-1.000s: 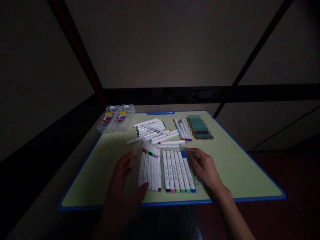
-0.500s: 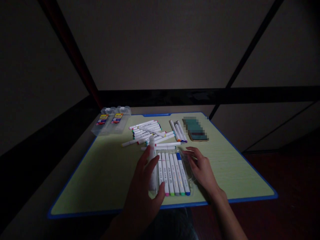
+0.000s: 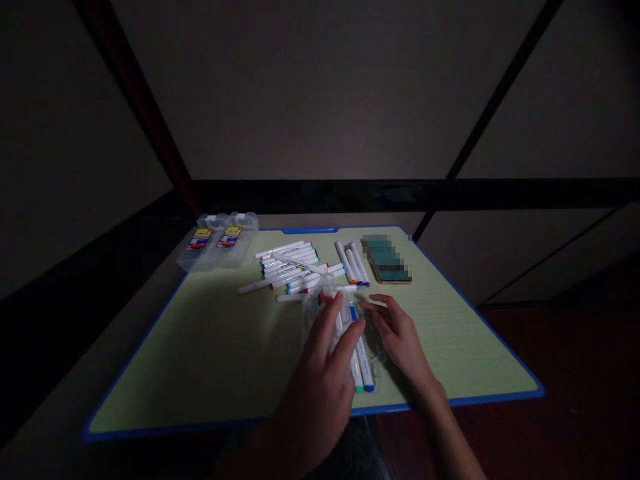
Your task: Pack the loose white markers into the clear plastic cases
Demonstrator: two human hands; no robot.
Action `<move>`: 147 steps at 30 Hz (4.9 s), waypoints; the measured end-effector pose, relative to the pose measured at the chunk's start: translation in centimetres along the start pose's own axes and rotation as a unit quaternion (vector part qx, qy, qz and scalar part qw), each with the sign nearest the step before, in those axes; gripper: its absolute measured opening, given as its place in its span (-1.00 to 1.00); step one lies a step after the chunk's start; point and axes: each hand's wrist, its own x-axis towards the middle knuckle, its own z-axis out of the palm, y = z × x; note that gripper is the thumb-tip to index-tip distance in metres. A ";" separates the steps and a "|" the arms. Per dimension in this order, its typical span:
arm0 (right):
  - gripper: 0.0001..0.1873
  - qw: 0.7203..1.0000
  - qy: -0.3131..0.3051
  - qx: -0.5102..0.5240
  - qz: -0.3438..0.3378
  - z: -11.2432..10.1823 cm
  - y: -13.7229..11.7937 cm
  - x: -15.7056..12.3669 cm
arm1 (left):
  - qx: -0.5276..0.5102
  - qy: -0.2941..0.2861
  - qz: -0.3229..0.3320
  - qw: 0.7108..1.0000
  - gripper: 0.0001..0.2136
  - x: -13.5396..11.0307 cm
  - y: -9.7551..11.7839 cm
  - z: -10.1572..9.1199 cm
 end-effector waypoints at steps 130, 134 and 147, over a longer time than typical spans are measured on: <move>-0.76 0.971 0.043 0.228 -0.060 -0.7 -1.4 -0.1 | 0.153 -0.120 0.068 0.979 -0.36 -2.5 -1.7 2.8; -0.72 0.971 0.047 0.226 -0.069 -0.6 -1.5 0.0 | 0.100 -0.094 0.062 0.989 -0.30 -2.7 -2.3 2.7; -0.65 0.989 -0.003 0.143 -0.045 -0.1 -1.8 -0.3 | -0.082 -0.091 0.087 0.989 -0.22 -2.8 -4.3 1.6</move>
